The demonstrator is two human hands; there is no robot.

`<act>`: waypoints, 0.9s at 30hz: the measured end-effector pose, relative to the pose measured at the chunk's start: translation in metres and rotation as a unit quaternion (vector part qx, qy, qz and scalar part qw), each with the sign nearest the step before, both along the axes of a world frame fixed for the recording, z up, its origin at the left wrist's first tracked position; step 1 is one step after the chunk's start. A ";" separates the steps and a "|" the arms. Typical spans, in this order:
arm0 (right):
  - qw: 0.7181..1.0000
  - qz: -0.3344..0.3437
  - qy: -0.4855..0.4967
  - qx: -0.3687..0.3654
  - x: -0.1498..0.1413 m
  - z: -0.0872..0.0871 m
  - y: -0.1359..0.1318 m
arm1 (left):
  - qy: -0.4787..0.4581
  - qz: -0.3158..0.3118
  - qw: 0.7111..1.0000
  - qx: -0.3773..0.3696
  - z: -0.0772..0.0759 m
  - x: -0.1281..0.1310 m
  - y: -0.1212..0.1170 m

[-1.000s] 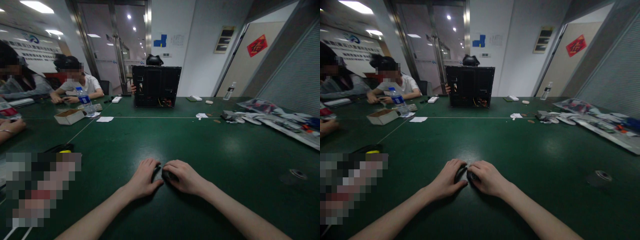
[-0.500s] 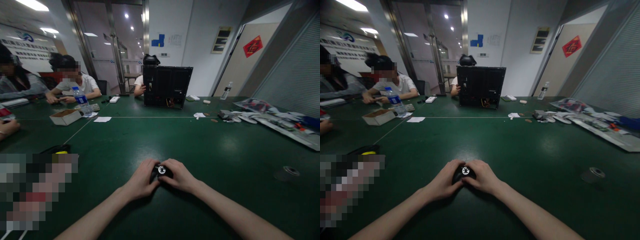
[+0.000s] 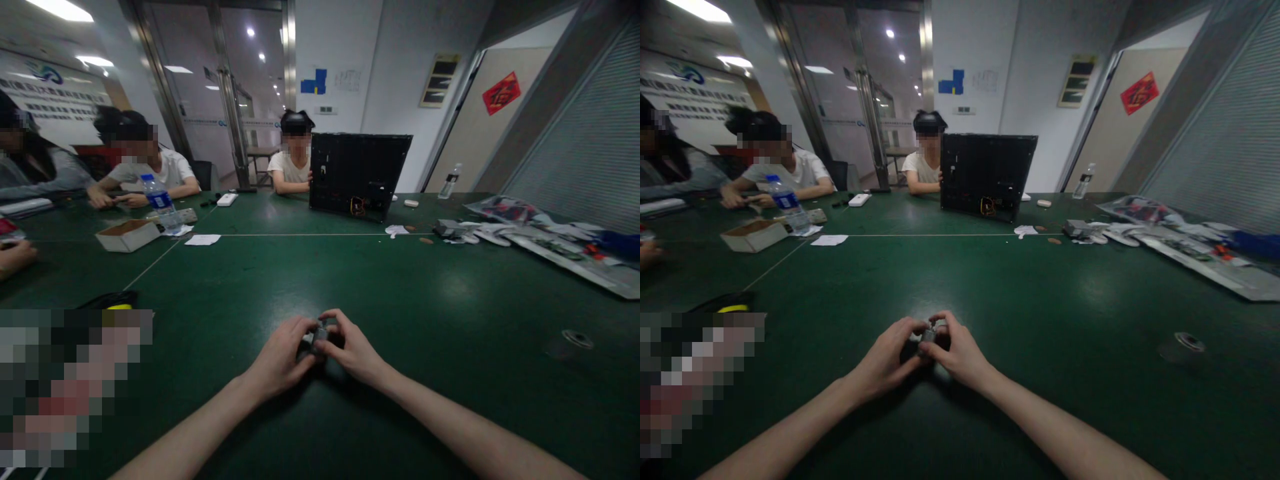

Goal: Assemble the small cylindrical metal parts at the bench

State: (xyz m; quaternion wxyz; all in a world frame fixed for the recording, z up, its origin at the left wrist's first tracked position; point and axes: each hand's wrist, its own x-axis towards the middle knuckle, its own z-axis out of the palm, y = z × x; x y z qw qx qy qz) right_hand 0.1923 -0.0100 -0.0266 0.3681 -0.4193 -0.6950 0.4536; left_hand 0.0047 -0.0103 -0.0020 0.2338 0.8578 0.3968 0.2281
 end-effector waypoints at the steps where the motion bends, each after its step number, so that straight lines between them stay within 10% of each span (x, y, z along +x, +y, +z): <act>1: 1.000 0.001 0.006 -0.001 0.000 -0.002 0.001 | -0.001 0.007 1.000 0.001 0.000 0.000 0.000; 27: 0.999 0.038 -0.005 0.014 0.003 -0.001 0.001 | -0.033 0.020 0.999 -0.027 0.005 -0.004 0.000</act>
